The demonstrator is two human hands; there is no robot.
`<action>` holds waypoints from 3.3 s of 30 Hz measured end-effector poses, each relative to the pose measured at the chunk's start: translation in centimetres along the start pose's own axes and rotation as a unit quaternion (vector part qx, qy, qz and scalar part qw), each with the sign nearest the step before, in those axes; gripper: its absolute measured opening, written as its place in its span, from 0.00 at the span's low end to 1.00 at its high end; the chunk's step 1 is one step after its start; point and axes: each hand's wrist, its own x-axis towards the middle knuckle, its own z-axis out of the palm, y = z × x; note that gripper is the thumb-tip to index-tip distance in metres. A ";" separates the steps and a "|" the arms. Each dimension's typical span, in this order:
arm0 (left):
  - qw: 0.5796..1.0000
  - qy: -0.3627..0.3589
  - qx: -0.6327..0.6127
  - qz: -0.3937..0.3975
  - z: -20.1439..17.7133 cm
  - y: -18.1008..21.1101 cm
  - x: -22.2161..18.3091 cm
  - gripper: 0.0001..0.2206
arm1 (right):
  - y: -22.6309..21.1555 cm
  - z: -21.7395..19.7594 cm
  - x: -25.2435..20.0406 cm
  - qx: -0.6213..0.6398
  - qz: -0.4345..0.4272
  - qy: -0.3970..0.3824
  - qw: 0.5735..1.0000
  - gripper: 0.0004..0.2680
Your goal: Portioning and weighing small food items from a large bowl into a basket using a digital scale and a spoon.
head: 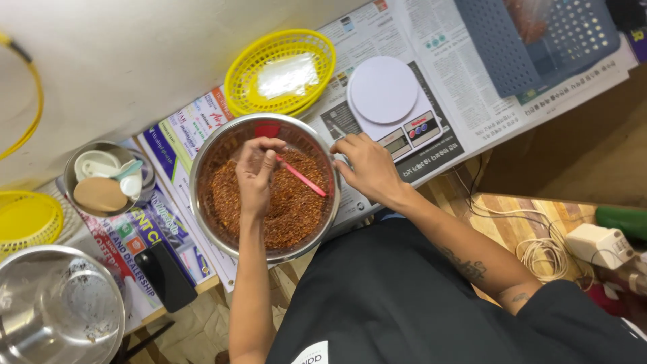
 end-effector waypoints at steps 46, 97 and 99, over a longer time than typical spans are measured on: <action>0.895 0.288 0.318 -0.120 22.3 -17.4 7.6 0.32 | 29.8 -5.8 -6.0 0.458 0.129 0.103 0.873 0.10; 0.971 -0.100 0.208 0.059 25.7 -7.4 11.6 0.15 | 23.5 -6.2 0.9 0.373 0.107 0.208 0.898 0.03; 0.958 -0.137 0.237 0.085 25.7 -6.9 12.0 0.04 | 23.6 -6.2 0.9 0.380 0.103 0.220 0.893 0.05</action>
